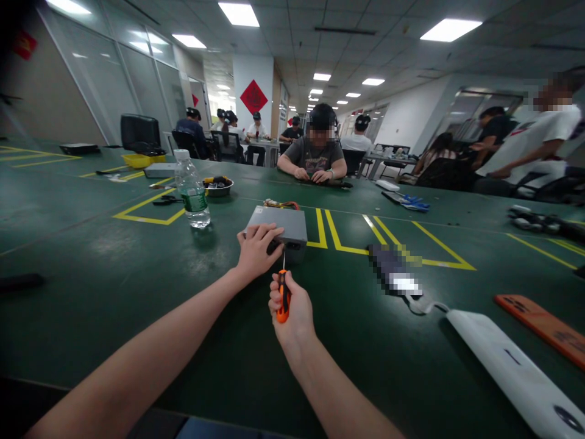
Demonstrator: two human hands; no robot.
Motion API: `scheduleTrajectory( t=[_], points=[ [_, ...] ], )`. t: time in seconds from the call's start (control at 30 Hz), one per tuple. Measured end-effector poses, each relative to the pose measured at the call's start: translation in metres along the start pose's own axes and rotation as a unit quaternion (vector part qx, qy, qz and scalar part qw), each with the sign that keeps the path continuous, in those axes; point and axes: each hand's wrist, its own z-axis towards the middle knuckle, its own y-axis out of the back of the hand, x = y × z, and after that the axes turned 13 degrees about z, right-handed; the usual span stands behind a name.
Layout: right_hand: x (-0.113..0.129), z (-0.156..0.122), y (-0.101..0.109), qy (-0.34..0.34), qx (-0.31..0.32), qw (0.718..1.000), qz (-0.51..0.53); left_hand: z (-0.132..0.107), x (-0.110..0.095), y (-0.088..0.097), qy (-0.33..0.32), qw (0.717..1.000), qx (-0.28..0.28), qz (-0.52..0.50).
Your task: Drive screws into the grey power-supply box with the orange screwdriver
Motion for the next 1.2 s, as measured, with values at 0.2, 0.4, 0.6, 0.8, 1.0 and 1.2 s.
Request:
scheduleTrajectory(
  t=[0.2,0.4,0.6,0.8,1.0,1.2],
  points=[
    [-0.003,-0.002,0.003,0.037,-0.025,0.999,-0.006,0.000,0.000,-0.001,0.002,1.000,0.000,0.001],
    [0.000,-0.001,0.003,0.030,-0.016,0.999,-0.021,0.000,-0.001,0.000,0.004,1.000,-0.002,-0.004],
    [0.007,-0.007,0.009,0.019,-0.013,0.999,-0.042,0.000,0.000,0.000,0.002,1.000,-0.001,-0.006],
    [0.028,-0.010,0.023,0.036,-0.018,0.994,-0.102,0.000,0.001,0.000,-0.002,1.000,0.000,-0.005],
    [0.034,-0.007,0.029,0.049,-0.020,0.993,-0.108,0.000,0.001,0.002,-0.011,1.000,0.009,-0.004],
    [0.033,-0.006,0.035,0.064,-0.040,0.993,-0.091,0.000,0.001,0.002,-0.013,1.000,0.008,-0.005]
  ],
)
